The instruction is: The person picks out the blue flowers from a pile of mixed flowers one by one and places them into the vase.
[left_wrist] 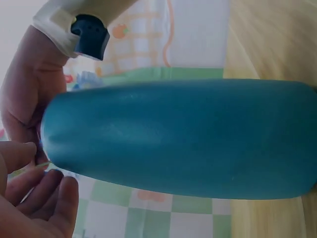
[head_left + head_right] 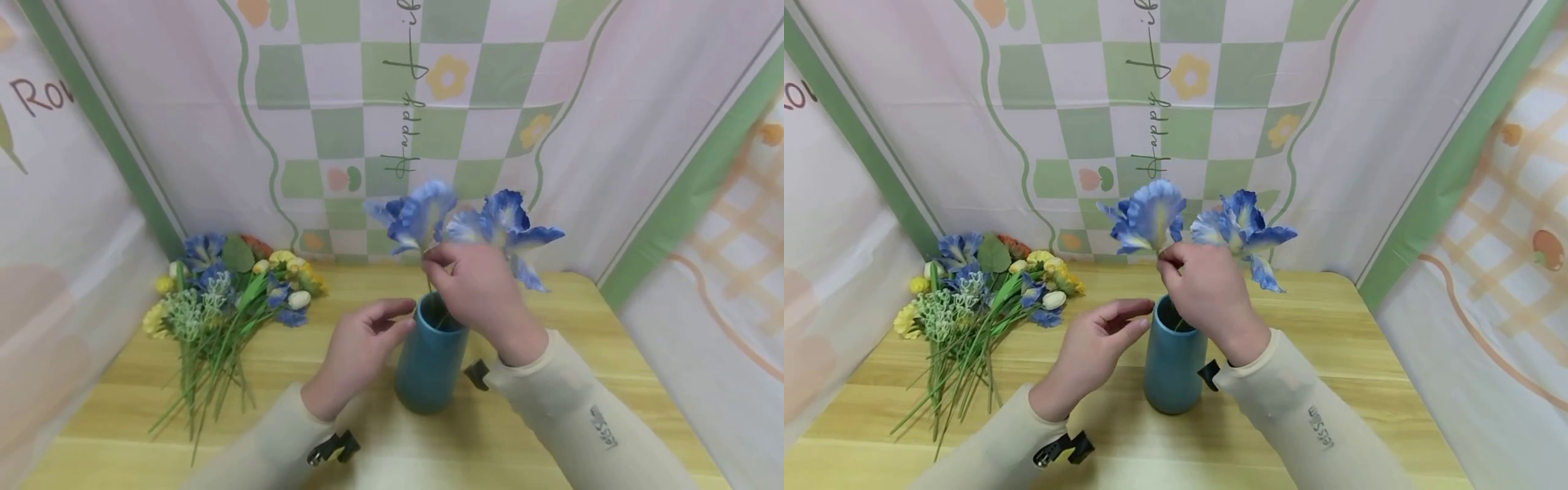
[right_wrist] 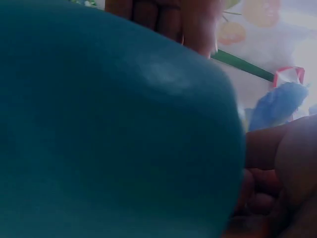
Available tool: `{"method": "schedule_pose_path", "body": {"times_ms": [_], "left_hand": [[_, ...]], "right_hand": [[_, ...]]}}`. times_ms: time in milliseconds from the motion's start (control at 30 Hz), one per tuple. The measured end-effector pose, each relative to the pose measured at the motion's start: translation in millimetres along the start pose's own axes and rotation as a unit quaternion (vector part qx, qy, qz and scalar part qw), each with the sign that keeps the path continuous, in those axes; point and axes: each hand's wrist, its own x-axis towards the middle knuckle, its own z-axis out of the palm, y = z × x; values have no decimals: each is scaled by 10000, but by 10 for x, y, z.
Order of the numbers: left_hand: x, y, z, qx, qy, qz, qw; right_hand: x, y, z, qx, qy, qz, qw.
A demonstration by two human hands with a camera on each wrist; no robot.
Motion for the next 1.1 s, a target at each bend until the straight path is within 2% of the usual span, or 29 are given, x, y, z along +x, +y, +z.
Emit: {"method": "schedule_pose_path", "body": {"times_ms": [133, 233, 367, 433, 500, 567, 733, 900, 1000, 1100], "left_hand": [[119, -36, 40, -223, 33, -254, 9994], [199, -43, 64, -251, 43, -428, 9988], [273, -38, 83, -189, 71, -746, 9970], [290, -33, 87, -206, 95, -867, 9960], [305, -37, 97, -232, 104, -868, 9959], [313, -41, 108, -222, 115, -856, 9960], [317, -39, 134, -272, 115, -974, 9948], [280, -69, 121, -422, 68, -1054, 9935], [253, -113, 107, -649, 49, -1001, 9928], [232, -148, 100, -833, 31, -911, 9923]], "right_hand": [[46, -29, 65, -580, -779, 272, 9949], [57, -51, 84, -755, -1074, 380, 9906], [31, -48, 83, -767, -1098, 273, 9906], [0, -33, 74, -718, -1015, 101, 9922], [-58, -9, 48, -696, -883, -46, 9936], [-147, 28, 6, -606, -731, -33, 9955], [-450, 167, -122, -227, -456, 554, 9972], [-635, 391, -119, 302, -312, 1147, 9924], [-631, 545, -35, 941, -468, 1639, 9809], [-562, 662, 91, 2039, -397, 2075, 9559]]}}
